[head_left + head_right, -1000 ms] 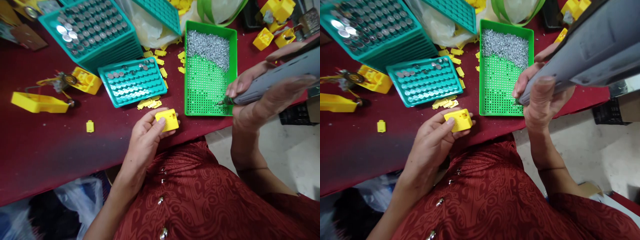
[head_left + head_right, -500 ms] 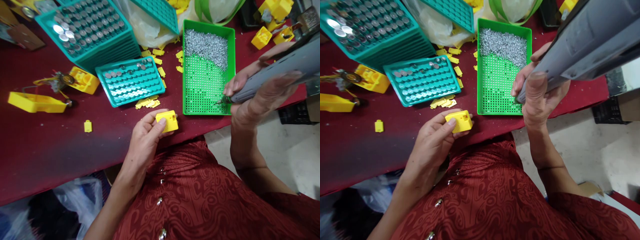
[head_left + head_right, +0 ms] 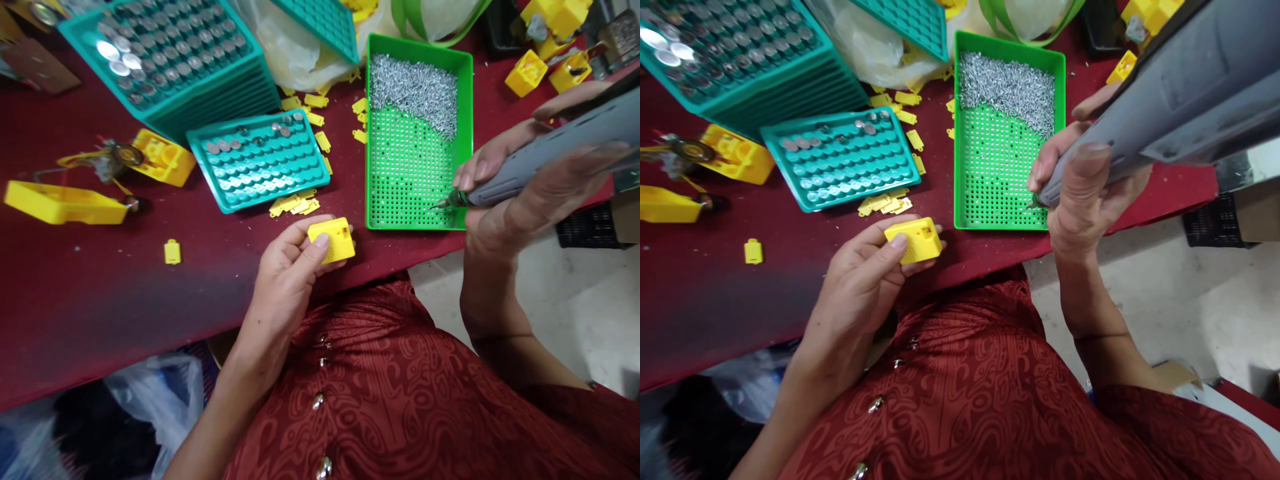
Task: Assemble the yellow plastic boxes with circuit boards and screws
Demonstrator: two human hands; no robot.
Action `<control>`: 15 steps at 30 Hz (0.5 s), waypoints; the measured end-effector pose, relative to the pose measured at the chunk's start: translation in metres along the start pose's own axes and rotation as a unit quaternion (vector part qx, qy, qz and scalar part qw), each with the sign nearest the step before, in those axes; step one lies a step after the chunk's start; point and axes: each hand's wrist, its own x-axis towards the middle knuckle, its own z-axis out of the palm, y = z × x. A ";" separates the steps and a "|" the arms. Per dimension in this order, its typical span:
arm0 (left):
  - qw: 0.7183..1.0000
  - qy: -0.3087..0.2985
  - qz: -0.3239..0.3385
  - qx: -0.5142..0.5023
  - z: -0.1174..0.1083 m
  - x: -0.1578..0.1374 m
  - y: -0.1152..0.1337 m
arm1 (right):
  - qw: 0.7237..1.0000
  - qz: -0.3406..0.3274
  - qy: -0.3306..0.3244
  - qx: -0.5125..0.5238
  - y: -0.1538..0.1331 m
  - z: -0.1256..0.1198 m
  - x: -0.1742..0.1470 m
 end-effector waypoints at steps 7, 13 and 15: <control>1.000 0.007 -0.005 0.005 0.002 -0.002 0.000 | 0.999 -0.006 0.011 -0.052 -0.001 0.001 -0.001; 0.999 0.010 -0.015 0.041 0.005 -0.006 0.000 | 0.996 0.056 0.058 -0.044 -0.015 0.008 0.002; 0.999 0.009 -0.016 0.039 0.006 -0.007 -0.001 | 0.983 0.164 0.075 0.032 -0.023 0.007 0.005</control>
